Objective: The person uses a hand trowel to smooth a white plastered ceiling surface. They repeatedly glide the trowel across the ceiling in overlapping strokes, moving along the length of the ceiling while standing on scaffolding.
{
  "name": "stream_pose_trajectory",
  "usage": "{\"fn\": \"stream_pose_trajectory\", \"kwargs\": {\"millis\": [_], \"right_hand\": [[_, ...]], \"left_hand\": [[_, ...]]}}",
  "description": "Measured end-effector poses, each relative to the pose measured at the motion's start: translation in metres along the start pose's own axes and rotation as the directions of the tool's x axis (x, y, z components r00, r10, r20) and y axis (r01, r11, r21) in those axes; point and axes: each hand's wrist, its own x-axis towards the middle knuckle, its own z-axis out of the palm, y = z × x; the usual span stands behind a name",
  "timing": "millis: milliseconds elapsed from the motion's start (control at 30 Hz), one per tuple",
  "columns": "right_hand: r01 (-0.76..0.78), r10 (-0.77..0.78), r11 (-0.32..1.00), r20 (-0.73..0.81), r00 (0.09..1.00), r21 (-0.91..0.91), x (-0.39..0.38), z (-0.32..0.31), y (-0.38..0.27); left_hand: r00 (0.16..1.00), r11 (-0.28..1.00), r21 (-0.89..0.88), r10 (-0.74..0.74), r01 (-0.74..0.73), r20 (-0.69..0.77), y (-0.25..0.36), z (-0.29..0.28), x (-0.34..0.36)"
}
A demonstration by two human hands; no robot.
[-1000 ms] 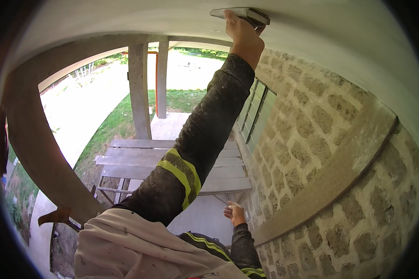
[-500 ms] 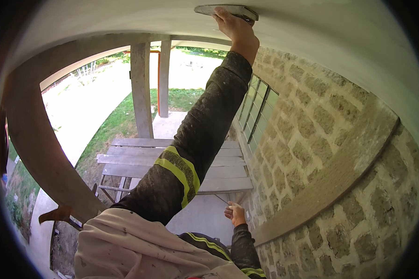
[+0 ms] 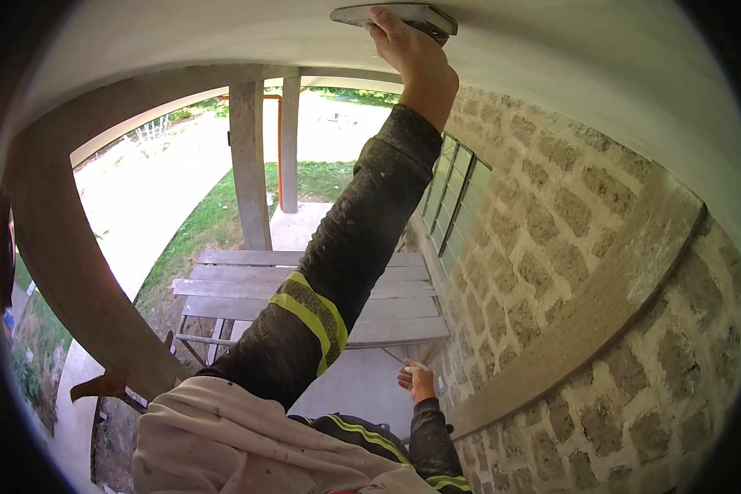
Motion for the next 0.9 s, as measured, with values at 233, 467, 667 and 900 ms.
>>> {"fn": "stream_pose_trajectory", "kwargs": {"millis": [233,467,667,900], "right_hand": [[0.009,-0.009,1.000,0.008,1.000,0.029,0.006,-0.011,0.009],[0.006,-0.005,0.998,-0.012,1.000,0.069,0.004,-0.020,0.011],[0.008,-0.007,0.998,-0.028,1.000,0.061,0.004,-0.020,0.007],[0.020,-0.019,1.000,-0.064,0.998,0.012,0.007,-0.019,0.006]], "left_hand": [[0.918,0.893,-0.216,-0.375,0.395,0.129,-0.001,0.021,-0.024],[0.869,0.849,-0.202,-0.493,0.488,0.026,-0.010,0.030,-0.042],[0.992,0.992,0.018,0.127,-0.127,-0.023,-0.011,0.017,-0.021],[0.979,0.980,-0.017,-0.200,0.199,-0.043,-0.011,-0.003,0.005]]}}
